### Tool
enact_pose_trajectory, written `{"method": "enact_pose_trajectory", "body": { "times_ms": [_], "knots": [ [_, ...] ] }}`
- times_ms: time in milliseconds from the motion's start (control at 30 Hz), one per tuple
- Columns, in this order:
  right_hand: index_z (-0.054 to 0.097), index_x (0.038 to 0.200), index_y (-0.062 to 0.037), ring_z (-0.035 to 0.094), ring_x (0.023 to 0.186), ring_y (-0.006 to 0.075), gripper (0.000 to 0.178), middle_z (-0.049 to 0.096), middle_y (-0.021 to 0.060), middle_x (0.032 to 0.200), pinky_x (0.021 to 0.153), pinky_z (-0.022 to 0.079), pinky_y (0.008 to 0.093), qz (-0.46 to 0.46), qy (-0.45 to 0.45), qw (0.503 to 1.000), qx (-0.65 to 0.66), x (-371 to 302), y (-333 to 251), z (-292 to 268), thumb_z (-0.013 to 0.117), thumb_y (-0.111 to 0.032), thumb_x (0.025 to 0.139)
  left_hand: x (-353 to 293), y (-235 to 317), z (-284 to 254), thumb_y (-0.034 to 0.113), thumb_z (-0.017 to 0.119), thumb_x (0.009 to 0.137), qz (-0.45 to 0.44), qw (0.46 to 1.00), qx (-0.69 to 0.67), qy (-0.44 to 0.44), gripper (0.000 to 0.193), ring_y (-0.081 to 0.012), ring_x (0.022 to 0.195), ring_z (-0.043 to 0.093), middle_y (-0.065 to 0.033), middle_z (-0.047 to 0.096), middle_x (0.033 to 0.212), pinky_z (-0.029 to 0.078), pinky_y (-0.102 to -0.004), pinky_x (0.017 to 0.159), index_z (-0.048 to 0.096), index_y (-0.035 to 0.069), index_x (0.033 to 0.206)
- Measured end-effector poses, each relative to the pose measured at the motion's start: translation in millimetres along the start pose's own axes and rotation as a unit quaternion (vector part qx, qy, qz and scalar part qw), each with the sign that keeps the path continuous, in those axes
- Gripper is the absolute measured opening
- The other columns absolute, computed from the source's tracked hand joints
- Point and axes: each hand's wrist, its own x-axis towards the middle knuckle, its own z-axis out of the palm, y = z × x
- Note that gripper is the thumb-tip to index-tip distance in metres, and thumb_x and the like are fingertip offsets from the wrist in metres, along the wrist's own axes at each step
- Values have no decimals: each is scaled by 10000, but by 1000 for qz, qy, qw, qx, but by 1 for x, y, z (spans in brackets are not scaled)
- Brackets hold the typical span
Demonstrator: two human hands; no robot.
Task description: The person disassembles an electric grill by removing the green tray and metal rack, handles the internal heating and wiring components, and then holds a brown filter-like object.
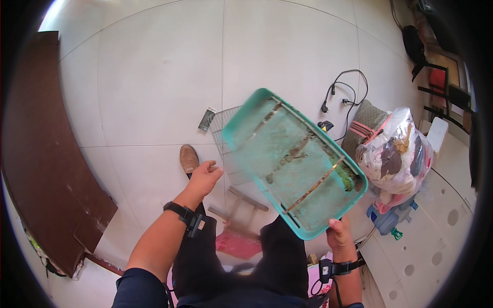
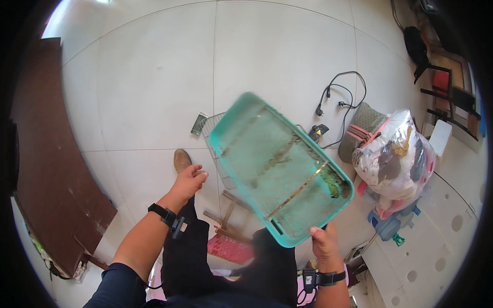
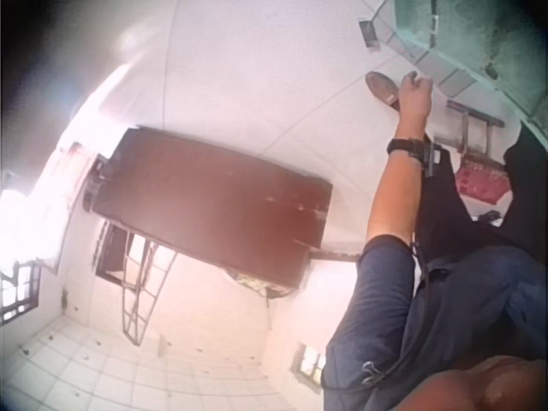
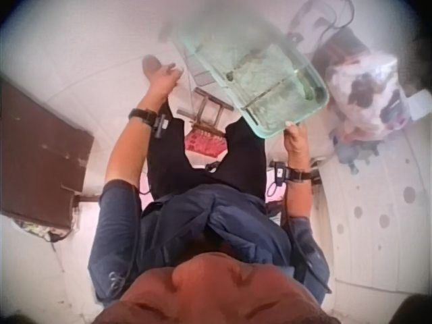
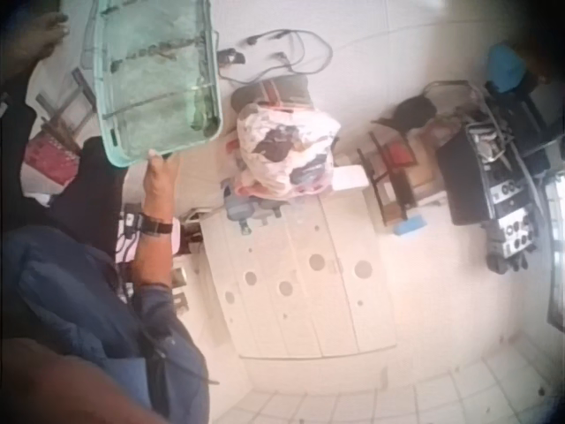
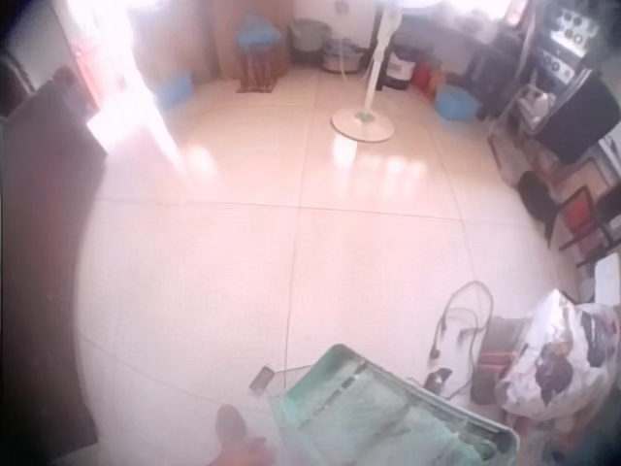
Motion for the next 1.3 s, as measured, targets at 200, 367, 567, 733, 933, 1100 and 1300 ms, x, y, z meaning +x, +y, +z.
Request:
{"method": "enact_pose_trajectory", "body": {
  "times_ms": [200, 367, 567, 733, 933, 1100, 1300],
  "knots": [
    [428, 1457, 15, 536, 1305, 278, 856, 557, 116, 1407, 1115, 398, 422, -15, 46, 998, -27, 17, 10, -45, 778, -330, 756, 45, 6, 5, 215, 691, 878, 154, 915, 370, 35, 470, -385, 1167, 611, -228, 612, 1287, 503, -438, 982, 594, -21, 1272],
    [375, 1490, -3, 532, 1309, 290, 906, 535, 119, 1422, 1109, 415, 442, -7, 69, 996, -47, 29, 15, -75, 776, -360, 760, 128, 2, 6, 149, 697, 846, 220, 863, 450, 69, 471, -401, 1143, 608, -210, 605, 1273, 500, -475, 973, 583, 5, 1280],
    [342, 1511, -18, 532, 1301, 296, 1015, 519, 113, 1427, 1099, 432, 451, 5, 130, 988, -84, 31, 21, -95, 819, -421, 711, 235, 1, 7, 96, 684, 841, 318, 812, 470, 137, 429, -381, 1081, 605, -177, 599, 1198, 513, -493, 900, 571, 30, 1249],
    [327, 1532, -56, 495, 1331, 309, 1094, 488, 114, 1458, 1110, 426, 475, 46, 160, 980, -112, 28, 21, -111, 849, -497, 678, 296, 7, 17, 30, 644, 836, 328, 763, 525, 188, 350, -350, 1041, 609, -157, 600, 1137, 525, -467, 860, 598, 32, 1183],
    [351, 1509, -38, 555, 1250, 297, 1158, 540, 121, 1375, 1012, 497, 441, 62, 229, 965, -116, 31, 22, -104, 892, -517, 604, 314, 12, 13, -21, 600, 812, 299, 706, 610, 202, 154, -319, 972, 610, -136, 586, 1017, 532, -443, 797, 582, 53, 945],
    [374, 1488, -21, 579, 1215, 296, 1138, 569, 117, 1336, 995, 506, 435, 73, 220, 967, -107, 38, 17, -96, 900, -522, 612, 310, 15, 1, -5, 580, 829, 292, 703, 620, 189, 101, -326, 929, 614, -132, 582, 964, 535, -446, 767, 566, 56, 909],
    [352, 1507, -30, 541, 1262, 302, 1148, 529, 113, 1392, 1048, 470, 456, 66, 177, 976, -108, 34, 26, -123, 882, -556, 635, 290, 17, -2, -7, 590, 819, 341, 696, 595, 215, 104, -326, 908, 618, -131, 584, 936, 530, -443, 746, 564, 55, 898]
  ]
}}
